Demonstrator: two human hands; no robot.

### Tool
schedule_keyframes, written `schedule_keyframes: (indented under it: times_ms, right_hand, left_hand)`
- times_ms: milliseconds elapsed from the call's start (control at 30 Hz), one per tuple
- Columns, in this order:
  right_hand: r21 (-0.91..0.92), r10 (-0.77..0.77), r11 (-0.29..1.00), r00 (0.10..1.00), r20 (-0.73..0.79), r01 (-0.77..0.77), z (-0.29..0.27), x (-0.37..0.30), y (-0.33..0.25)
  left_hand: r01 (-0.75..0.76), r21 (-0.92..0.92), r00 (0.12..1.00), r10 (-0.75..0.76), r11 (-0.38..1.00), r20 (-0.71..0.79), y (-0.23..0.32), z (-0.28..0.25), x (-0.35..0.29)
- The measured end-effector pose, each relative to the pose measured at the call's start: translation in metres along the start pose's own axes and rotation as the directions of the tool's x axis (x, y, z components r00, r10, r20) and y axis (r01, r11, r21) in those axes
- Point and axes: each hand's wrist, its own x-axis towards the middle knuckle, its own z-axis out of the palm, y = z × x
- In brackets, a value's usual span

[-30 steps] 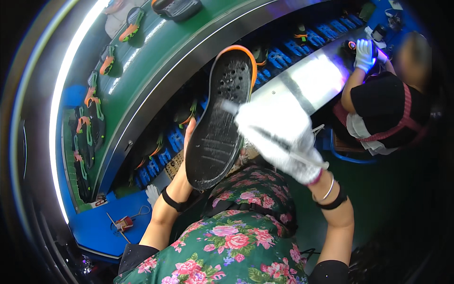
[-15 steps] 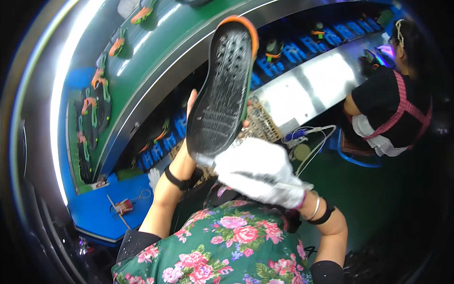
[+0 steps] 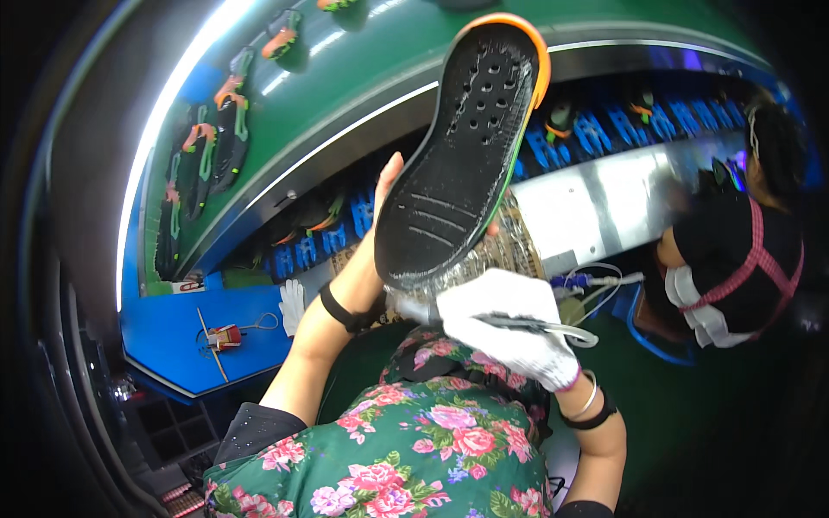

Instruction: Applying adhesive or primer to the bottom of shoe soles using a brush.

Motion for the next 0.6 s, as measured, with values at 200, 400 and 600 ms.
schedule_keyframes:
  times_ms: [200,400,600]
  right_hand:
    - [0.513,0.103,0.857,0.96,-0.261,0.048,-0.026,-0.021,0.02]
    - [0.471,0.173,0.882,0.942,-0.288,-0.018,-0.015,-0.009,0.041]
    - [0.433,0.277,0.89,0.923,-0.266,-0.142,-0.002,-0.011,0.061]
  left_hand:
    - [-0.275,0.318,0.94,0.184,0.907,0.288,0.034,0.027,-0.037]
    - [-0.418,-0.187,0.811,0.458,0.889,0.365,0.135,0.057,-0.032]
    - [-0.601,-0.479,0.736,0.677,0.639,-0.02,0.178,0.028,-0.026]
